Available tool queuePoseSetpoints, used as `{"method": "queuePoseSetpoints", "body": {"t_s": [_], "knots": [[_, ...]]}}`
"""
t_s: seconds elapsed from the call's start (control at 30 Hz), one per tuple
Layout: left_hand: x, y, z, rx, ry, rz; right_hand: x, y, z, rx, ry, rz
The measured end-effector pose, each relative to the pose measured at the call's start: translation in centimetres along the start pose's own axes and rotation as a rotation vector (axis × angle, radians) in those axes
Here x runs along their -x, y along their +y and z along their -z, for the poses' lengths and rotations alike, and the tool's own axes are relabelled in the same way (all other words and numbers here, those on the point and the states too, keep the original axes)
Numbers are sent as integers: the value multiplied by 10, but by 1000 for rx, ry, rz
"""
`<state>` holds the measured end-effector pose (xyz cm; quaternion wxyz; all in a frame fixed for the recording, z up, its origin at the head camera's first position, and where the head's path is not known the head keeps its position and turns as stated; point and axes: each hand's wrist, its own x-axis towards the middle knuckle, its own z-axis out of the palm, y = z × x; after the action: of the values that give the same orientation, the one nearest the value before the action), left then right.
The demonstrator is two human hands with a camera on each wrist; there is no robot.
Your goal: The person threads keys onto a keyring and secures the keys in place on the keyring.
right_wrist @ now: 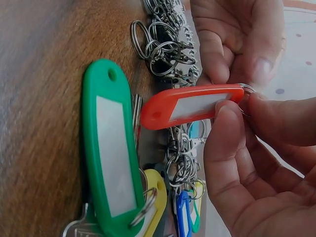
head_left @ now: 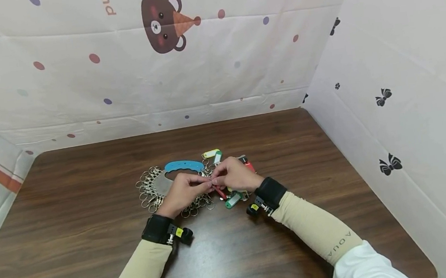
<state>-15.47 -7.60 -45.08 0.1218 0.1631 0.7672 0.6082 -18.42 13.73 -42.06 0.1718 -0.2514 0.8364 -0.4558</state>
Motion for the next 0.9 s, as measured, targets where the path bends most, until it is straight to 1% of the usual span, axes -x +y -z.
{"method": "queuePoseSetpoints", "body": {"t_s": [0.17, 0.3, 0.43, 0.6, 0.77, 0.9], "knots": [[0, 2, 0, -40, 15, -16, 0, -1, -1, -2, 5, -18], [0, 5, -2, -101, 42, -30, -1, 0, -1, 1, 8, -36], [0, 6, -5, -133, 67, -26, -2, 0, -2, 4, 19, -44], [-1, 5, -6, -146, 75, -15, -3, 0, -4, 1, 62, -62], [-2, 7, -7, -213, 70, -42, -4, -3, -5, 10, 115, -65], [-3, 9, -8, -247, 62, -58, -3, -7, -5, 60, 144, -39]]}}
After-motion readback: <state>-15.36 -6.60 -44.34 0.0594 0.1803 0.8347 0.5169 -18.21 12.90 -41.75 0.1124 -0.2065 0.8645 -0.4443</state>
